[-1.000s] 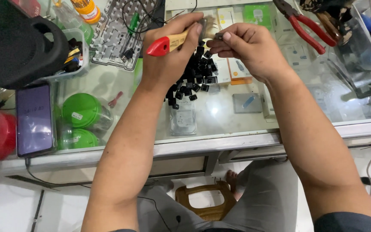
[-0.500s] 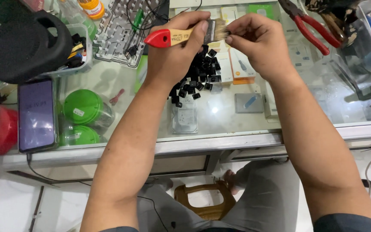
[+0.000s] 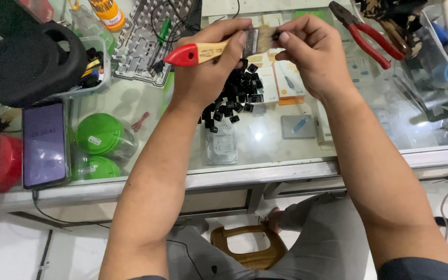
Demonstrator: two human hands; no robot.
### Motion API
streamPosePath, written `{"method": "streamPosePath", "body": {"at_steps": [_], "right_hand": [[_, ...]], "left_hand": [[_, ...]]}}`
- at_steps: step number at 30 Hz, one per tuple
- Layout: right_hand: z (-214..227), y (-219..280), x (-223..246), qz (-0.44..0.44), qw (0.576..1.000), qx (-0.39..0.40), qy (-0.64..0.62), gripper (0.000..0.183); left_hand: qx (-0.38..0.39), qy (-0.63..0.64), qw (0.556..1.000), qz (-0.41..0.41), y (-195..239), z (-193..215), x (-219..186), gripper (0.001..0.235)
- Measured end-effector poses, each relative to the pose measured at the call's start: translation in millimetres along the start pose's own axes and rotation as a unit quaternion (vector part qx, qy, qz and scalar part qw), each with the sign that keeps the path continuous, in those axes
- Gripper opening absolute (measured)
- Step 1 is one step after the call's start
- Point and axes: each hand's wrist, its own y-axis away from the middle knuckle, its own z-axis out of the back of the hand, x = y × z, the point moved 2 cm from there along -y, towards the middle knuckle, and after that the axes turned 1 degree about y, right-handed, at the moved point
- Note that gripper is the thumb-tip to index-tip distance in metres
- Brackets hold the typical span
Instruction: The person repeatedly picks up small black components from a pile on the table and applies glue to them using a brush. The person then places the treated components back onto the table.
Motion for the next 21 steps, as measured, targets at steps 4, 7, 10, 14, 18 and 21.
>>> {"method": "streamPosePath", "body": {"at_steps": [4, 7, 10, 14, 18, 21], "right_hand": [[2.6, -1.0, -4.5, -0.007, 0.999, -0.005, 0.054, 0.007], [-1.2, 0.4, -0.4, 0.028, 0.995, 0.018, 0.092, 0.010], [-10.9, 1.2, 0.1, 0.039, 0.970, 0.061, 0.230, 0.015], [-33.2, 0.5, -19.3, 0.064, 0.898, 0.119, 0.419, 0.014], [-43.2, 0.4, 0.3, 0.107, 0.896, 0.118, 0.414, 0.024], [-14.8, 5.0, 22.4, 0.135, 0.925, 0.078, 0.346, 0.018]], "left_hand": [[0.020, 0.038, 0.999, 0.022, -1.9, 0.8, 0.7, 0.032], [-0.022, -0.032, 0.999, -0.011, -2.7, 5.5, 13.9, 0.027], [-0.112, -0.073, 0.989, -0.058, -5.7, 12.3, 19.5, 0.022], [-0.154, -0.108, 0.981, -0.056, -4.7, 16.2, 18.1, 0.023], [-0.151, -0.120, 0.980, -0.047, -4.9, 19.7, 20.2, 0.025], [-0.160, -0.110, 0.978, -0.074, -4.8, 22.9, 25.1, 0.022]]}}
